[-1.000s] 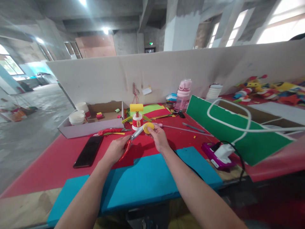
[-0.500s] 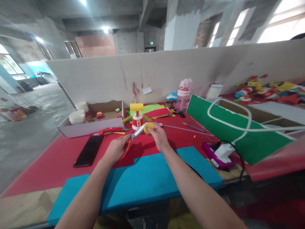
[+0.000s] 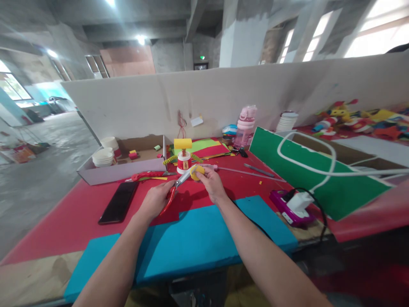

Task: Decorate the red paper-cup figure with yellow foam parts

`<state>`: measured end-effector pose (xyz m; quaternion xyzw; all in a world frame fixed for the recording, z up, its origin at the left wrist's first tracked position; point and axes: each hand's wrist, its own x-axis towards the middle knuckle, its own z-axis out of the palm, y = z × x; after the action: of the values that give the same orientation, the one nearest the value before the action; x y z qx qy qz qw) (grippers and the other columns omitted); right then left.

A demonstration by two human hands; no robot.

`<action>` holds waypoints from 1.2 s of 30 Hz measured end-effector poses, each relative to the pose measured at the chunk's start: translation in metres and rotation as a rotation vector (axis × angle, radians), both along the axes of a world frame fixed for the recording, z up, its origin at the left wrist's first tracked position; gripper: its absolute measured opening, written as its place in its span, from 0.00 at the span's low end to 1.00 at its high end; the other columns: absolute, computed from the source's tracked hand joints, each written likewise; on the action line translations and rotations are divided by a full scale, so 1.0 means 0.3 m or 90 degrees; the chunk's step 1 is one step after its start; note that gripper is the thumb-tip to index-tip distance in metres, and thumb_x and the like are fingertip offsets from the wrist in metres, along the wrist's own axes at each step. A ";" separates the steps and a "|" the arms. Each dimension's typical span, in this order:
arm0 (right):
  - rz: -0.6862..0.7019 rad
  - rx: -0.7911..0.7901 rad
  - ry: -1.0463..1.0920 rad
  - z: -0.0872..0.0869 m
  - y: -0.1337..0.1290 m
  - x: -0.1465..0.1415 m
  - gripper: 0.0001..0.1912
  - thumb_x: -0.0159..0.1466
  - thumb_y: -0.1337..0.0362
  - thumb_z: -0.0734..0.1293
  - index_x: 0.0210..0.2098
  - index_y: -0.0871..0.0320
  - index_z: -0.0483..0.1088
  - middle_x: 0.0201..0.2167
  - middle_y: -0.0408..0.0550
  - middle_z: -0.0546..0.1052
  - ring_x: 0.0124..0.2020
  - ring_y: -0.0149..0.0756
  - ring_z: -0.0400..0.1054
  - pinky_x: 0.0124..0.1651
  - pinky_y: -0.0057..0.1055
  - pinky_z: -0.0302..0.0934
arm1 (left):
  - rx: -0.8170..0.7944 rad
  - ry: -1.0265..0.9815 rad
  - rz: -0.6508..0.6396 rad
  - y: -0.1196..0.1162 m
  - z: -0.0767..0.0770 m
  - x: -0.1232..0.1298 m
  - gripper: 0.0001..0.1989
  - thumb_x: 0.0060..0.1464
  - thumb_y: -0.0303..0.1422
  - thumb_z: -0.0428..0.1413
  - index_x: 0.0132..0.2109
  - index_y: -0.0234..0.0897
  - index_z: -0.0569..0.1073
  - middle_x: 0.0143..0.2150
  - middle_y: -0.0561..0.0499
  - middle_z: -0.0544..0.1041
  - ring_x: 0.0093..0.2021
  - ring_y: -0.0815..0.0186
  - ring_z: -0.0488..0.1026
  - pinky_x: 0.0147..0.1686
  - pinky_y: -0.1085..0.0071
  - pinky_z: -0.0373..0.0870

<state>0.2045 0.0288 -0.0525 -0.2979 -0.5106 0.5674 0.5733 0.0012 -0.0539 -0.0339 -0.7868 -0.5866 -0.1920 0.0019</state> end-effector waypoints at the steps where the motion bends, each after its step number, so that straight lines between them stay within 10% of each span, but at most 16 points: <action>1: -0.001 -0.002 0.001 0.001 0.000 0.000 0.20 0.49 0.53 0.72 0.38 0.57 0.74 0.34 0.46 0.78 0.38 0.40 0.72 0.39 0.35 0.68 | 0.000 0.001 0.001 0.000 -0.001 0.000 0.19 0.60 0.35 0.47 0.57 0.38 0.67 0.49 0.41 0.77 0.46 0.55 0.76 0.42 0.67 0.70; 36: -0.027 -0.042 0.052 0.006 -0.005 0.002 0.21 0.48 0.50 0.74 0.35 0.57 0.77 0.34 0.46 0.78 0.37 0.38 0.71 0.37 0.31 0.66 | -0.029 -0.005 -0.013 -0.006 0.011 0.007 0.18 0.59 0.32 0.47 0.56 0.40 0.67 0.45 0.42 0.77 0.42 0.57 0.76 0.38 0.70 0.68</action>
<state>0.2050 0.0272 -0.0507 -0.3042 -0.4617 0.5831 0.5953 0.0033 -0.0557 -0.0306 -0.7921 -0.5824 -0.1816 -0.0202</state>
